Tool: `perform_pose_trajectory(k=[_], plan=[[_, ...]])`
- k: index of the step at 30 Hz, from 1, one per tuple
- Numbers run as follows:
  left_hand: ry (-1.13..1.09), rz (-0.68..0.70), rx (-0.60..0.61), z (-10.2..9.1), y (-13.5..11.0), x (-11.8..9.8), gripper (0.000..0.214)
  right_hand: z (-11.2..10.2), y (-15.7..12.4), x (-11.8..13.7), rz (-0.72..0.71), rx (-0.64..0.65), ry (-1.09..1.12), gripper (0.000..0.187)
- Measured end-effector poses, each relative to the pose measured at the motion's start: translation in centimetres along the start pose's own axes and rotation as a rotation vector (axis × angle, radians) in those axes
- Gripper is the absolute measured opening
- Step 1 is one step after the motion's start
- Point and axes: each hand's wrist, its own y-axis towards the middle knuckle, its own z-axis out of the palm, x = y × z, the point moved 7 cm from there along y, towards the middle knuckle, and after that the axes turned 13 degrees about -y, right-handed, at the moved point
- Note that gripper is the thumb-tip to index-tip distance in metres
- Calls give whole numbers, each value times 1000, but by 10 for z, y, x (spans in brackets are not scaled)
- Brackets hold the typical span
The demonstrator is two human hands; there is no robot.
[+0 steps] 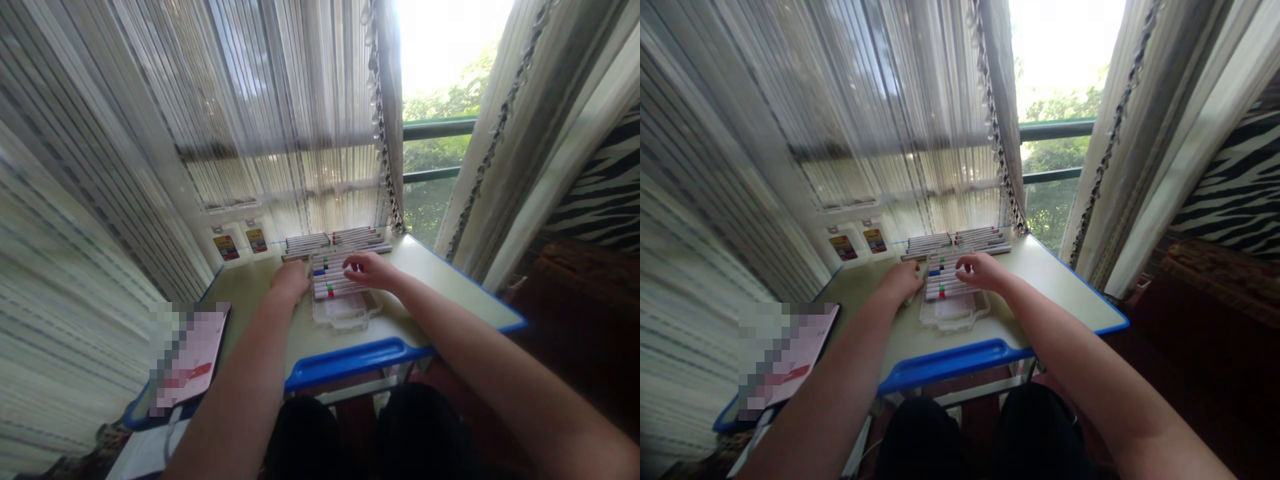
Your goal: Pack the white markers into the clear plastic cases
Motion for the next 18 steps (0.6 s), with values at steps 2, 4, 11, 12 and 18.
perform_pose_trajectory(k=[2,4,11,12,18], plan=[[-12,-16,-9,0,2,2,25,1,0,0,-5,6,-2,15],[-28,-37,-34,-2,4,5,24,1,0,0,-9,10,-1,15],[-300,-63,-127,-13,5,5,23,1,-1,2,-12,16,12,16],[-409,-68,-118,-12,5,4,22,1,-1,2,-12,17,15,16],[-1189,-116,4,0,-1,-17,11,-2,-1,9,-22,14,18,20]])
